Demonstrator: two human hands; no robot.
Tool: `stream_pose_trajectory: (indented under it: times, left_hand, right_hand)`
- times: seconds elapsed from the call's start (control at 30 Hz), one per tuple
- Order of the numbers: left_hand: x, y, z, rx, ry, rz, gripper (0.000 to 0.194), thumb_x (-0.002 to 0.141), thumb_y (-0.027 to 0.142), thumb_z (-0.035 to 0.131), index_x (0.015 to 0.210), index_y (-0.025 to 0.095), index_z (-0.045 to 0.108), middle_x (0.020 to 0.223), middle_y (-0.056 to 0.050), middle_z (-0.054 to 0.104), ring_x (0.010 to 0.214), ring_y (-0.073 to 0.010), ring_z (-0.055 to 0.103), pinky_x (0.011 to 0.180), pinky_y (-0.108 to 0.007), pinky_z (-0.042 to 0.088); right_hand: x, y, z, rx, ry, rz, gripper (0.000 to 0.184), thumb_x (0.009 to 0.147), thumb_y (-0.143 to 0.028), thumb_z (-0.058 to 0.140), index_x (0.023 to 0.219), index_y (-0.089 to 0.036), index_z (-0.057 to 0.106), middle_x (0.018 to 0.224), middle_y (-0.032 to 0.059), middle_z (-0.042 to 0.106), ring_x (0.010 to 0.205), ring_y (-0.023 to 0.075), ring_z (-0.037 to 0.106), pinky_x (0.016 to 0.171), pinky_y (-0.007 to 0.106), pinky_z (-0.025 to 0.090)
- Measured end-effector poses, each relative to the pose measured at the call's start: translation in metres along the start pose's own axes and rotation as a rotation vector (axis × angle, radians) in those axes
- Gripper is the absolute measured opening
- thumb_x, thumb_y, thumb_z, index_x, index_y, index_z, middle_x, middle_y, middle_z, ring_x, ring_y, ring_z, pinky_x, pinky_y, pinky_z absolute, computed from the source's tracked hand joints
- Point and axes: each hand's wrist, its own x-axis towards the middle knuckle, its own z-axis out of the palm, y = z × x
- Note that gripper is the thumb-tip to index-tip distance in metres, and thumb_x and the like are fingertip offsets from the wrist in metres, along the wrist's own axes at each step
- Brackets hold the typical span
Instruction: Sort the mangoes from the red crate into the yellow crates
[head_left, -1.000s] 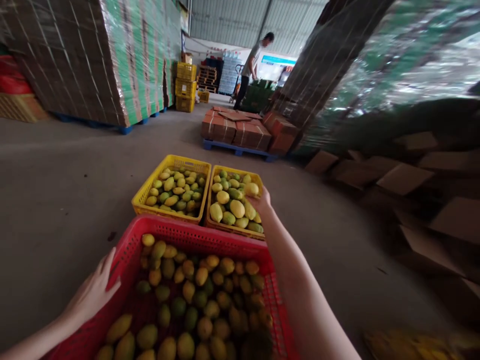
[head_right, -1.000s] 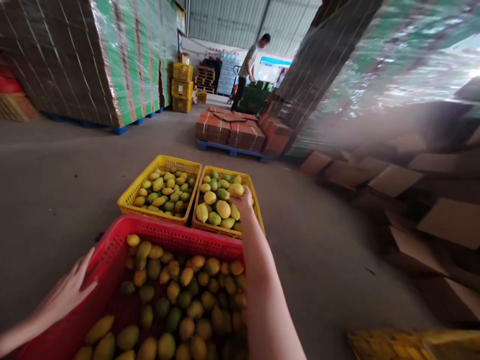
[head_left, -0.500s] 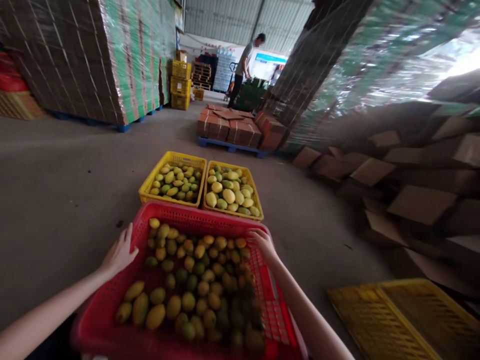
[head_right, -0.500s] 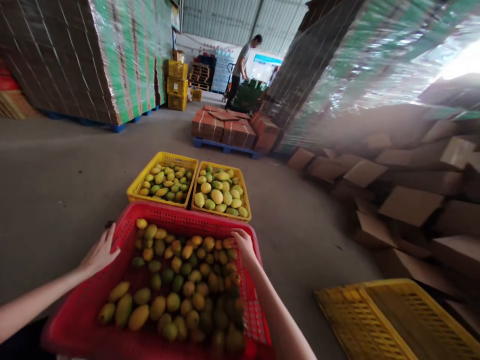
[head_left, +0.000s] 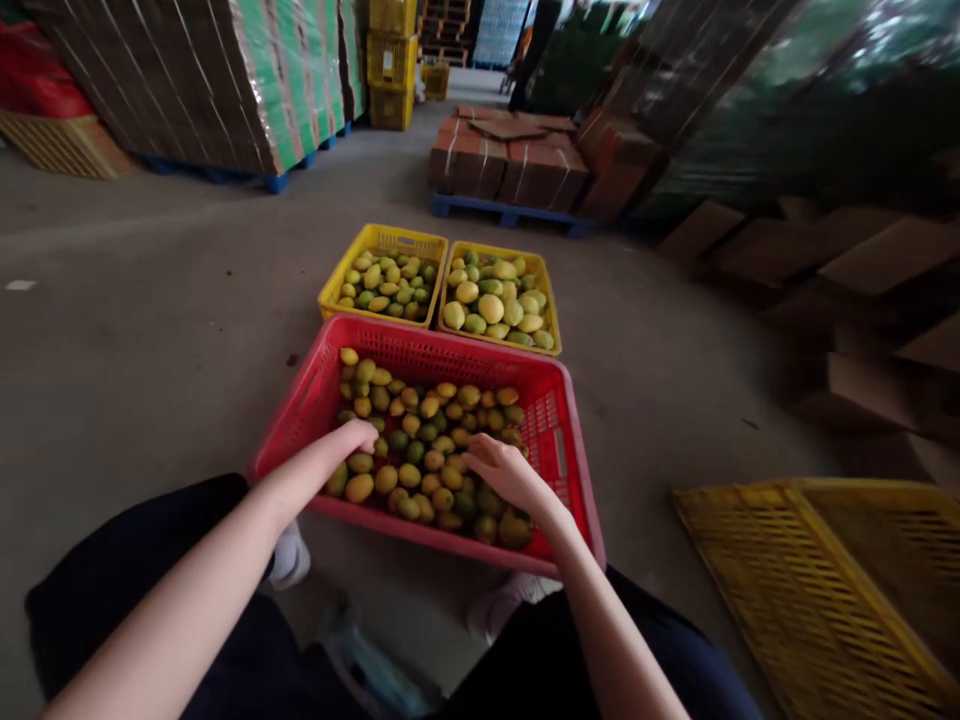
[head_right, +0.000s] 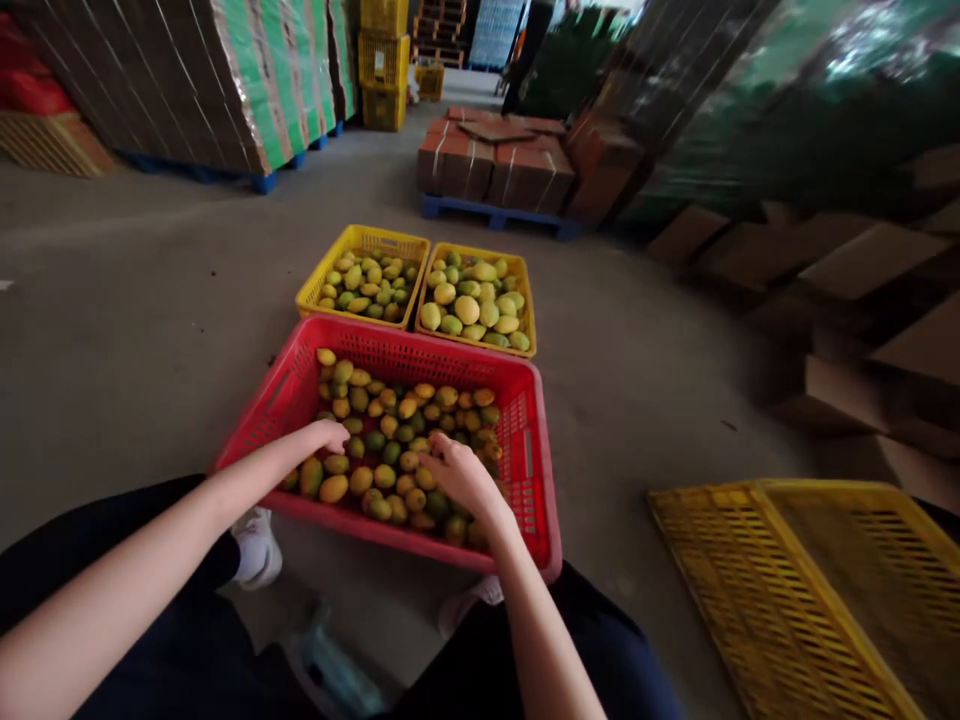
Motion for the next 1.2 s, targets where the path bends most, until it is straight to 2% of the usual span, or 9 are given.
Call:
stream_pose_trajectory:
  times: [0.17, 0.33, 0.47, 0.57, 0.73, 0.9, 1.03, 1.1, 1.2]
  left_hand:
    - [0.045, 0.013, 0.03, 0.023, -0.073, -0.004, 0.035, 0.073, 0.035, 0.067, 0.096, 0.009, 0.066, 0.111, -0.016, 0.066, 0.105, -0.0278, 0.06, 0.089, -0.033, 0.044]
    - [0.07, 0.023, 0.062, 0.094, -0.109, -0.012, 0.069, 0.06, 0.019, 0.082, 0.123, 0.014, 0.055, 0.138, -0.02, 0.048, 0.125, -0.0346, 0.047, 0.098, -0.042, 0.041]
    - [0.067, 0.027, 0.083, 0.171, -0.082, 0.001, 0.047, 0.084, 0.029, 0.064, 0.128, 0.016, 0.052, 0.138, -0.014, 0.047, 0.124, -0.0287, 0.047, 0.102, -0.052, 0.038]
    - [0.06, 0.027, 0.083, 0.198, -0.051, 0.027, 0.044, 0.086, 0.029, 0.061, 0.127, 0.014, 0.053, 0.133, -0.015, 0.051, 0.121, -0.0274, 0.05, 0.103, -0.049, 0.038]
    - [0.042, 0.032, 0.048, 0.161, 0.012, 0.07, 0.062, 0.074, 0.031, 0.073, 0.127, 0.008, 0.051, 0.128, -0.021, 0.056, 0.117, -0.0322, 0.054, 0.098, -0.039, 0.042]
    - [-0.02, 0.084, -0.034, -0.229, 0.223, 0.261, 0.063, 0.067, 0.052, 0.073, 0.117, 0.017, 0.058, 0.107, -0.009, 0.068, 0.098, -0.0251, 0.065, 0.088, -0.035, 0.049]
    - [-0.082, 0.131, -0.09, -0.6, 0.148, 0.557, 0.078, 0.063, 0.047, 0.079, 0.129, 0.02, 0.048, 0.121, -0.01, 0.063, 0.107, -0.0223, 0.062, 0.093, -0.034, 0.049]
    - [-0.091, 0.132, -0.094, -0.665, 0.141, 0.58, 0.073, 0.068, 0.046, 0.075, 0.13, 0.021, 0.047, 0.128, -0.012, 0.058, 0.111, -0.0218, 0.06, 0.093, -0.034, 0.049]
    - [-0.07, 0.107, -0.066, -0.56, 0.151, 0.425, 0.042, 0.078, 0.042, 0.064, 0.112, 0.017, 0.057, 0.112, -0.01, 0.066, 0.098, -0.0202, 0.065, 0.088, -0.035, 0.05]
  right_hand:
    - [-0.015, 0.014, 0.002, -0.254, 0.023, 0.068, 0.023, 0.065, -0.017, 0.073, 0.083, -0.024, 0.061, 0.078, 0.0065, 0.065, 0.092, 0.0303, 0.063, 0.08, 0.037, 0.041]
    - [-0.018, 0.017, -0.008, -0.205, 0.05, 0.097, 0.017, 0.07, -0.026, 0.071, 0.082, -0.024, 0.059, 0.08, 0.0079, 0.065, 0.092, 0.032, 0.062, 0.084, 0.043, 0.041]
    - [-0.016, 0.011, -0.013, -0.171, 0.082, 0.116, 0.015, 0.071, -0.028, 0.07, 0.08, -0.024, 0.059, 0.081, 0.0072, 0.065, 0.087, 0.0299, 0.062, 0.084, 0.043, 0.042]
    - [-0.017, 0.004, -0.015, -0.149, 0.097, 0.091, 0.014, 0.072, -0.028, 0.069, 0.081, -0.025, 0.059, 0.08, 0.006, 0.066, 0.083, 0.0275, 0.063, 0.081, 0.04, 0.045]
    - [-0.022, -0.012, -0.029, -0.154, 0.144, -0.015, 0.011, 0.082, -0.029, 0.057, 0.088, -0.022, 0.063, 0.087, 0.0068, 0.069, 0.084, 0.024, 0.065, 0.079, 0.037, 0.048]
    - [-0.023, -0.02, -0.038, 0.437, 0.38, 0.092, 0.031, 0.077, -0.046, 0.061, 0.1, -0.024, 0.062, 0.105, 0.006, 0.068, 0.095, 0.0229, 0.065, 0.08, 0.038, 0.053]
    - [-0.027, -0.031, -0.027, 1.109, 0.048, 0.423, 0.044, 0.08, -0.061, 0.047, 0.102, -0.025, 0.06, 0.099, 0.0071, 0.068, 0.08, 0.0224, 0.068, 0.064, 0.038, 0.057]
    - [-0.031, -0.037, -0.021, 1.308, -0.103, 0.515, 0.042, 0.082, -0.058, 0.047, 0.095, -0.021, 0.063, 0.084, 0.0062, 0.069, 0.067, 0.0193, 0.067, 0.052, 0.03, 0.054]
    - [-0.035, -0.04, -0.016, 1.43, -0.08, 0.566, 0.028, 0.079, -0.044, 0.057, 0.082, -0.017, 0.064, 0.067, 0.0032, 0.066, 0.051, 0.0137, 0.061, 0.037, 0.02, 0.045]
